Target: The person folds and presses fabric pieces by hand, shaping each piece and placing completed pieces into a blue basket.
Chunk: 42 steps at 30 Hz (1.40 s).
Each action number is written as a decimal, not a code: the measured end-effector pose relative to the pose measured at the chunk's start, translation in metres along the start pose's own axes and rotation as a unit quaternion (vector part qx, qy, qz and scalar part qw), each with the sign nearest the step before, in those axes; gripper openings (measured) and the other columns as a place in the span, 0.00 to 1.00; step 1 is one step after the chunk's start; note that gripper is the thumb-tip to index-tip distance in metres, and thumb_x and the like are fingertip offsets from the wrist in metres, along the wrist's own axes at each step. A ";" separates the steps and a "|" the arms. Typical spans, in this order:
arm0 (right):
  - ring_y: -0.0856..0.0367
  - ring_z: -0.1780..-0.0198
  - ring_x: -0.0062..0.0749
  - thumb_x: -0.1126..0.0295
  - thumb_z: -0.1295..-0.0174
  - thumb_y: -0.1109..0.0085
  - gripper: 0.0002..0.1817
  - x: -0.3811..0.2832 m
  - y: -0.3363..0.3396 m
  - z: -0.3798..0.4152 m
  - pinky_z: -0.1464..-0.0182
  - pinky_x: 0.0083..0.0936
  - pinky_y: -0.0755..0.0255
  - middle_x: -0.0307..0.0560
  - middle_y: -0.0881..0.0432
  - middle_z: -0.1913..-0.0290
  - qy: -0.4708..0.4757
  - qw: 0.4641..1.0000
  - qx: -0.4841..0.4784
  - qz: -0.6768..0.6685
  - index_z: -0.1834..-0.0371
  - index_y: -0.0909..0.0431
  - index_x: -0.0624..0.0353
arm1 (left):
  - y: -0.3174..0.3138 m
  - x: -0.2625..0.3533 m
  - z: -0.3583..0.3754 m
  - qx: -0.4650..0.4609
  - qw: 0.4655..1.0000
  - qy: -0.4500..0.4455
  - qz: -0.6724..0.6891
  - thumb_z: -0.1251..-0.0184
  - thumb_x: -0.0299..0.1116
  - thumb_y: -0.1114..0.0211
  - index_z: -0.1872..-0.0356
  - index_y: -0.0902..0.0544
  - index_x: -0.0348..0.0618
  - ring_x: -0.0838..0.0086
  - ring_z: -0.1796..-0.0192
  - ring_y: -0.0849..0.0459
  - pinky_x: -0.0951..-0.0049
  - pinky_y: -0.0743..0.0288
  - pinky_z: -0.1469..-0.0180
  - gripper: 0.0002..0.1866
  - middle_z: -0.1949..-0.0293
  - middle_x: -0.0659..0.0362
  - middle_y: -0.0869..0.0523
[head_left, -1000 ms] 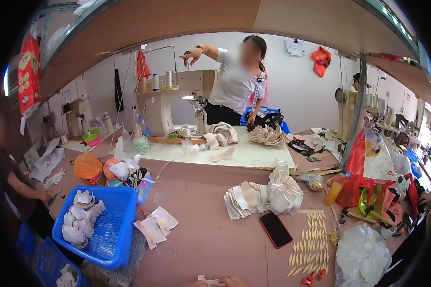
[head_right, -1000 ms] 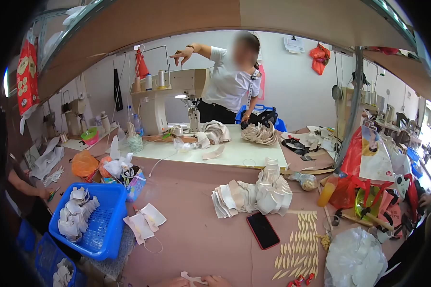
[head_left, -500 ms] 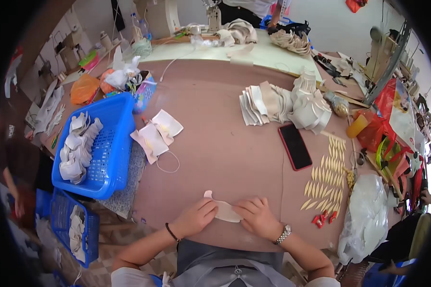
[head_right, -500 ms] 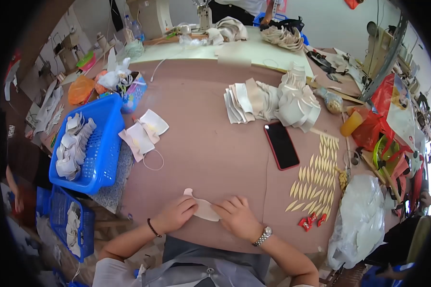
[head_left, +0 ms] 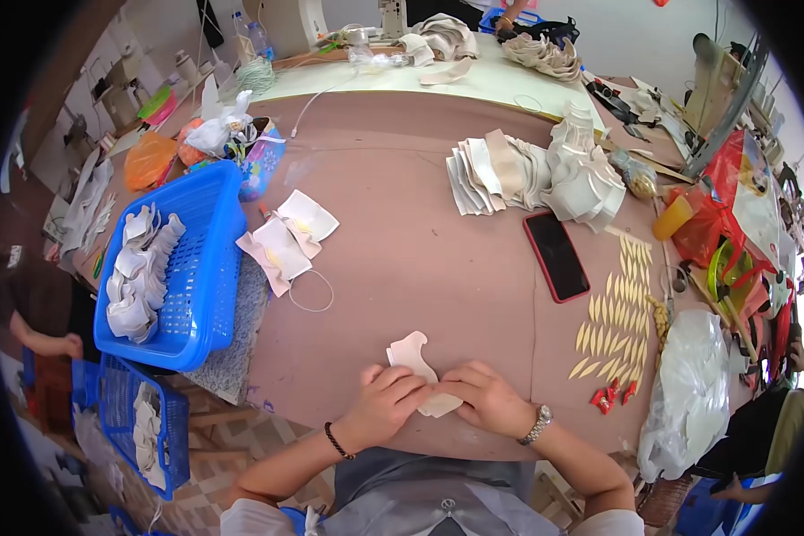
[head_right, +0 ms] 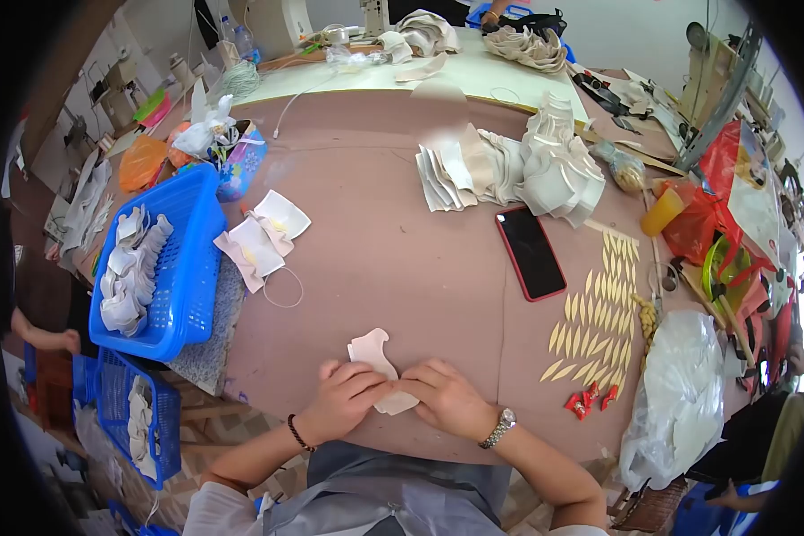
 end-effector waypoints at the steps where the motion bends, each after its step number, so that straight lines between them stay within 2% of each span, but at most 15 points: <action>1: 0.25 0.53 0.39 0.77 0.57 0.35 0.21 0.000 0.000 0.000 0.49 0.32 0.28 0.42 0.23 0.55 -0.001 1.000 0.001 -0.001 0.54 0.21 0.57 | 0.001 0.000 -0.001 -0.002 1.000 -0.001 0.000 0.48 0.30 0.39 0.59 0.17 0.48 0.74 0.48 0.24 0.59 0.37 0.39 0.13 0.58 0.64 0.19; 3: 0.24 0.56 0.38 0.77 0.57 0.33 0.20 0.000 0.001 -0.002 0.52 0.31 0.27 0.42 0.22 0.57 -0.019 0.998 0.017 -0.064 0.56 0.20 0.56 | 0.002 0.000 -0.004 -0.010 0.993 0.007 0.120 0.50 0.23 0.36 0.60 0.17 0.43 0.69 0.51 0.21 0.69 0.27 0.48 0.13 0.58 0.62 0.18; 6: 0.24 0.60 0.34 0.76 0.53 0.31 0.14 0.000 0.003 -0.006 0.55 0.29 0.28 0.42 0.22 0.61 -0.069 0.987 0.011 -0.144 0.61 0.18 0.57 | -0.002 -0.007 -0.001 0.018 0.959 0.058 0.277 0.47 0.19 0.35 0.59 0.18 0.39 0.66 0.54 0.18 0.72 0.23 0.54 0.13 0.58 0.58 0.17; 10: 0.25 0.62 0.30 0.74 0.49 0.31 0.09 -0.006 -0.001 -0.010 0.58 0.28 0.28 0.40 0.23 0.64 -0.121 0.953 0.044 -0.274 0.64 0.18 0.60 | -0.005 -0.012 0.002 -0.001 0.903 0.144 0.405 0.41 0.23 0.36 0.59 0.19 0.37 0.66 0.56 0.17 0.70 0.24 0.53 0.09 0.59 0.54 0.16; 13: 0.25 0.61 0.27 0.74 0.47 0.32 0.08 -0.008 -0.001 -0.013 0.60 0.26 0.28 0.40 0.23 0.65 -0.147 0.952 0.061 -0.260 0.64 0.18 0.61 | -0.001 -0.013 0.001 -0.004 0.902 0.167 0.398 0.37 0.26 0.36 0.59 0.19 0.37 0.74 0.59 0.17 0.74 0.24 0.56 0.07 0.62 0.56 0.16; 15: 0.26 0.63 0.22 0.74 0.46 0.32 0.07 -0.013 -0.001 -0.016 0.63 0.22 0.29 0.40 0.23 0.65 -0.168 0.932 0.102 -0.305 0.65 0.18 0.63 | 0.003 -0.009 0.001 -0.085 0.814 0.314 0.482 0.35 0.28 0.36 0.58 0.19 0.36 0.81 0.61 0.18 0.79 0.24 0.60 0.08 0.62 0.60 0.15; 16: 0.26 0.63 0.22 0.74 0.46 0.32 0.07 -0.020 0.000 -0.019 0.63 0.22 0.29 0.40 0.23 0.65 -0.165 0.932 0.105 -0.304 0.65 0.18 0.63 | 0.004 -0.008 0.002 -0.084 0.816 0.311 0.480 0.35 0.28 0.36 0.58 0.19 0.36 0.81 0.61 0.18 0.79 0.24 0.60 0.08 0.62 0.60 0.15; 18: 0.27 0.63 0.16 0.75 0.43 0.34 0.06 -0.031 0.001 -0.024 0.62 0.15 0.32 0.37 0.24 0.65 -0.222 0.853 0.133 -0.452 0.65 0.19 0.65 | 0.001 -0.006 0.005 -0.060 0.756 0.313 0.572 0.33 0.29 0.38 0.55 0.20 0.36 0.84 0.63 0.19 0.82 0.24 0.62 0.10 0.60 0.62 0.16; 24: 0.32 0.68 0.11 0.71 0.38 0.38 0.07 -0.031 -0.009 -0.027 0.67 0.13 0.36 0.33 0.26 0.66 -0.266 0.843 0.138 -0.447 0.66 0.19 0.65 | -0.015 -0.005 0.014 0.037 0.695 0.307 0.650 0.32 0.28 0.40 0.51 0.23 0.34 0.82 0.65 0.19 0.82 0.23 0.62 0.12 0.60 0.60 0.17; 28: 0.25 0.68 0.16 0.71 0.36 0.41 0.08 -0.038 -0.011 -0.037 0.68 0.16 0.28 0.37 0.23 0.66 -0.278 0.786 0.161 -0.528 0.69 0.23 0.64 | -0.014 0.000 0.009 0.060 0.672 0.300 0.675 0.32 0.27 0.41 0.51 0.23 0.35 0.82 0.64 0.18 0.81 0.22 0.62 0.11 0.60 0.59 0.17; 30: 0.24 0.68 0.16 0.69 0.33 0.44 0.08 -0.038 -0.018 -0.039 0.67 0.17 0.27 0.38 0.21 0.66 -0.312 0.680 0.225 -0.624 0.66 0.23 0.63 | -0.015 0.004 0.005 0.081 0.672 0.314 0.666 0.31 0.27 0.41 0.51 0.23 0.35 0.81 0.63 0.19 0.80 0.22 0.62 0.11 0.61 0.59 0.17; 33: 0.22 0.64 0.17 0.69 0.33 0.45 0.07 -0.036 -0.022 -0.039 0.59 0.18 0.28 0.41 0.18 0.62 -0.295 0.684 0.274 -0.608 0.61 0.23 0.62 | -0.012 0.012 -0.002 0.116 0.670 0.327 0.656 0.31 0.28 0.41 0.52 0.23 0.35 0.81 0.61 0.19 0.80 0.22 0.60 0.11 0.61 0.60 0.17; 37: 0.21 0.64 0.19 0.68 0.33 0.46 0.08 -0.034 -0.018 -0.047 0.60 0.19 0.28 0.41 0.17 0.64 -0.299 0.655 0.293 -0.629 0.63 0.22 0.61 | -0.014 0.015 -0.005 0.110 0.650 0.356 0.663 0.31 0.26 0.42 0.52 0.23 0.35 0.80 0.60 0.19 0.78 0.22 0.59 0.10 0.58 0.58 0.18; 39: 0.22 0.70 0.17 0.65 0.33 0.44 0.09 -0.030 -0.018 -0.051 0.67 0.18 0.27 0.39 0.19 0.69 -0.334 0.636 0.343 -0.605 0.68 0.22 0.59 | -0.014 0.019 -0.008 0.106 0.677 0.336 0.646 0.35 0.23 0.38 0.50 0.25 0.35 0.80 0.56 0.19 0.77 0.22 0.56 0.13 0.57 0.59 0.18; 42: 0.22 0.70 0.17 0.65 0.34 0.43 0.10 -0.027 -0.019 -0.050 0.67 0.18 0.27 0.39 0.18 0.70 -0.349 0.612 0.337 -0.624 0.69 0.21 0.59 | -0.018 0.020 -0.009 0.087 0.675 0.324 0.658 0.39 0.21 0.34 0.48 0.27 0.35 0.78 0.52 0.18 0.76 0.22 0.51 0.18 0.55 0.58 0.18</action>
Point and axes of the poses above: each hand's wrist, its own z-axis away from the middle knuckle, its own y-axis out of the back of the hand, x = y × z, the point moved 2 cm from there along -z, towards the middle knuckle
